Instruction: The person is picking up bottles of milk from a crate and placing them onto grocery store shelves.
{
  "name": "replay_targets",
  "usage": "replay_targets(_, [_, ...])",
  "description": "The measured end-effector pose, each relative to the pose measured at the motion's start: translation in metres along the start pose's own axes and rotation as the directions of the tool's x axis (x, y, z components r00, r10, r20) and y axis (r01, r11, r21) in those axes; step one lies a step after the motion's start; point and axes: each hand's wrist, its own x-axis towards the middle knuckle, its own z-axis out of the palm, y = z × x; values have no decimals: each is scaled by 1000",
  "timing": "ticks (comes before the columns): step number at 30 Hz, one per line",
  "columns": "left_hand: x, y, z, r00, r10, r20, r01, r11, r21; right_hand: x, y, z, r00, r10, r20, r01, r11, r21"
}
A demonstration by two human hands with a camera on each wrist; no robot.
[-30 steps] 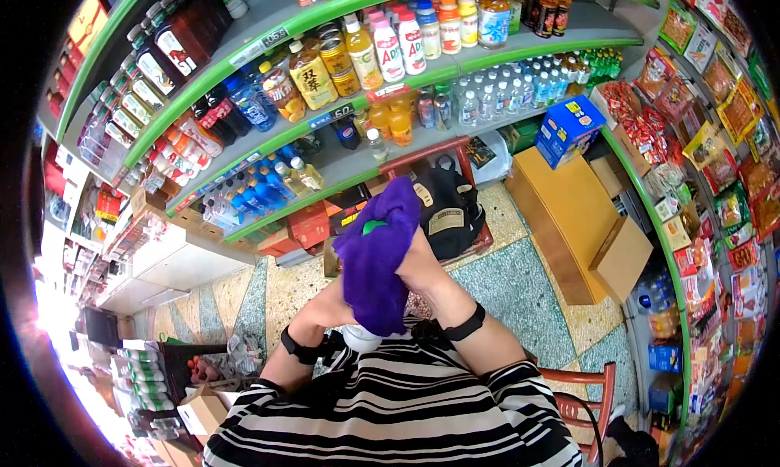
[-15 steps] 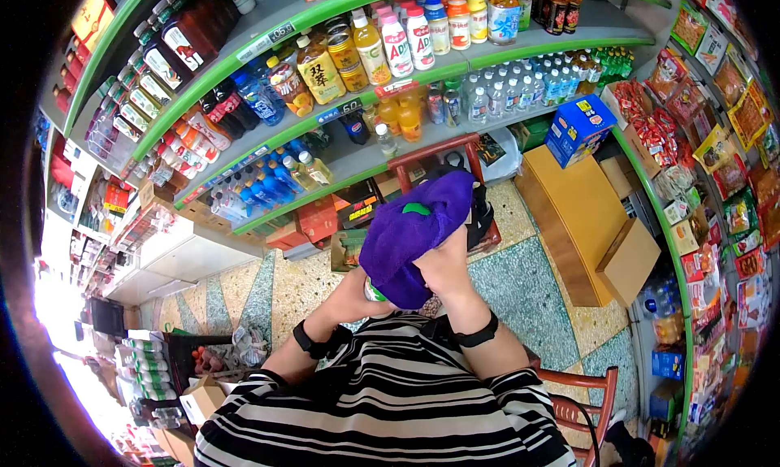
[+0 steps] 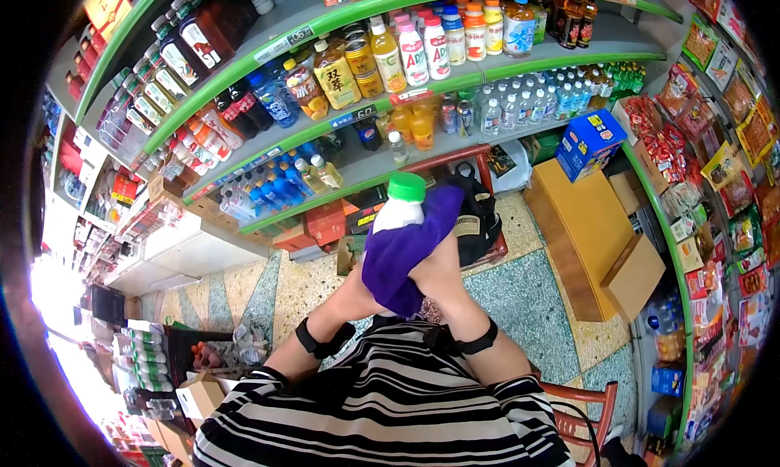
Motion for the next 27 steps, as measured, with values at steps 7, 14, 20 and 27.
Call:
replay_targets(7, [-17, 7, -9, 918, -101, 383, 216, 937, -273, 24, -25, -6, 979, 91, 185, -165, 884, 438])
replay_targets(14, [-20, 3, 1, 802, 42, 595, 491, 521, -698, 25, 10, -11, 988, 53, 144, -113, 888, 446])
replay_targets(20, [-12, -5, -3, 992, -77, 102, 79, 997, -23, 16, -5, -2, 999, 45, -27, -36, 960, 277])
replay_targets(27, [-10, 18, -3, 968, -156, -197, 230, 865, 445, -1, 19, 12, 983, -75, -166, 87, 994, 66])
